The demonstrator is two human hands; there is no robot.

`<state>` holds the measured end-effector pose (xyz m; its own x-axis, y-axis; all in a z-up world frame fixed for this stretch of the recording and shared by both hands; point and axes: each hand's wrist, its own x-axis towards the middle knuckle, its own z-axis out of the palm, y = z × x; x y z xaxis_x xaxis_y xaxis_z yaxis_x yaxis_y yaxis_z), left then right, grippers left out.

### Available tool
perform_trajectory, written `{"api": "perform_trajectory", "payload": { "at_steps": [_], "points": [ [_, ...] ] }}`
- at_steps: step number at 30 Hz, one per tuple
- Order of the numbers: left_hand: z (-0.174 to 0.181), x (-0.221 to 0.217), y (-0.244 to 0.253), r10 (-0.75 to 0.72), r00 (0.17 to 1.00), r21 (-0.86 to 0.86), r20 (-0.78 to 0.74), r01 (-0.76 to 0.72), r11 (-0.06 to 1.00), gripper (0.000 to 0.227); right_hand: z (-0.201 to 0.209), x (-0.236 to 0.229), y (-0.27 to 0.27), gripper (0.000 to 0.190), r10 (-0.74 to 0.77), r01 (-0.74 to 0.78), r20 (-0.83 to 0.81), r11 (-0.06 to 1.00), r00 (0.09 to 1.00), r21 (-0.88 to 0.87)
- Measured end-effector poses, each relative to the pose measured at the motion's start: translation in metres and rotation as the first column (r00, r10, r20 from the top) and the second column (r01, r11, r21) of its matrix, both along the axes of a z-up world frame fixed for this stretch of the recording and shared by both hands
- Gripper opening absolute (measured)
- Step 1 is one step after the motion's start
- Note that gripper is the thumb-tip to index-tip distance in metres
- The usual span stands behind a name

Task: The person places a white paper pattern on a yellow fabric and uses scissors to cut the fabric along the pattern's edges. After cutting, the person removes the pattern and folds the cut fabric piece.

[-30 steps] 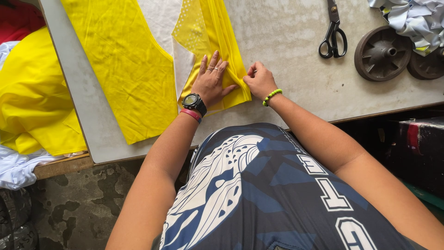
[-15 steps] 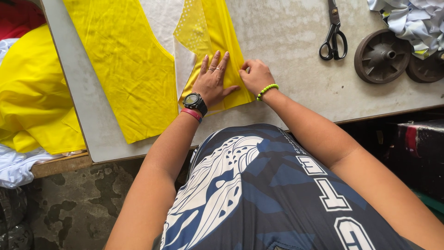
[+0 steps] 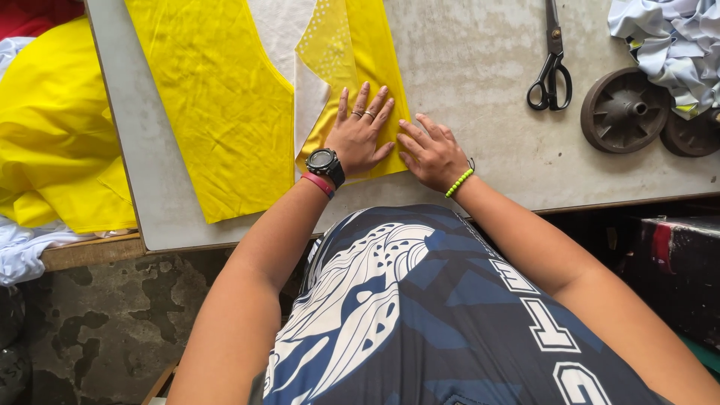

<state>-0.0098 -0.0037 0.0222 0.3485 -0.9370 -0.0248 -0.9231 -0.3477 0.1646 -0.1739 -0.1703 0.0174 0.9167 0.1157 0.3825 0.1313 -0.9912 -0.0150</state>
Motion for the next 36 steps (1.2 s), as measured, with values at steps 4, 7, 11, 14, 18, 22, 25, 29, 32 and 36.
{"api": "perform_trajectory", "payload": {
  "at_steps": [4, 7, 11, 14, 18, 22, 25, 29, 32, 36],
  "points": [
    [-0.001, 0.005, -0.002, -0.003, 0.998, -0.153, 0.065, 0.013, 0.988, 0.074, -0.009, -0.005, -0.001, 0.043, 0.026, -0.026, 0.008, 0.999, 1.0, 0.025],
    [-0.016, 0.025, 0.006, 0.2, 0.975, -0.392, 0.099, -0.147, 0.908, 0.059, -0.007, -0.008, -0.002, 0.049, 0.032, -0.033, 0.025, 0.999, 0.999, 0.017],
    [-0.042, 0.057, 0.033, 0.503, 0.857, -0.364, 0.113, -0.435, 0.824, 0.043, -0.006, -0.011, 0.0, 0.049, 0.006, -0.006, -0.007, 0.999, 1.0, 0.042],
    [-0.04, 0.067, 0.046, 0.51, 0.849, -0.255, 0.137, -0.467, 0.847, 0.039, -0.001, -0.004, 0.006, 0.046, -0.011, 0.012, -0.015, 0.998, 1.0, 0.054],
    [-0.04, 0.073, 0.047, 0.457, 0.873, -0.308, 0.173, -0.393, 0.867, 0.019, 0.008, 0.015, 0.012, 0.034, 0.012, -0.01, -0.015, 0.992, 1.0, 0.127],
    [-0.018, 0.073, 0.041, 0.476, 0.873, -0.329, 0.108, -0.42, 0.846, 0.017, 0.019, 0.032, 0.025, 0.021, 0.04, -0.025, -0.044, 0.957, 0.998, 0.288],
    [0.02, 0.064, 0.023, 0.499, 0.838, -0.333, -0.221, -0.546, 0.769, 0.015, 0.046, 0.049, 0.039, 0.023, 0.099, 0.125, -0.243, 0.64, 0.965, 0.758],
    [0.056, 0.058, -0.022, 0.302, 0.558, -0.23, -0.773, -0.691, 0.685, 0.009, 0.064, 0.078, 0.049, 0.07, 0.056, 0.574, -0.579, 0.083, 0.813, 0.814],
    [0.08, 0.049, -0.05, 0.242, 0.34, -0.085, -0.909, -0.718, 0.691, 0.01, 0.066, 0.082, 0.04, 0.047, 0.021, 0.679, -0.679, 0.014, 0.734, 0.734],
    [0.072, 0.037, -0.08, 0.211, 0.088, 0.085, -0.974, -0.72, 0.689, 0.016, 0.063, 0.066, 0.023, 0.014, -0.041, 0.803, -0.806, 0.133, 0.59, 0.581]
  ]
}}
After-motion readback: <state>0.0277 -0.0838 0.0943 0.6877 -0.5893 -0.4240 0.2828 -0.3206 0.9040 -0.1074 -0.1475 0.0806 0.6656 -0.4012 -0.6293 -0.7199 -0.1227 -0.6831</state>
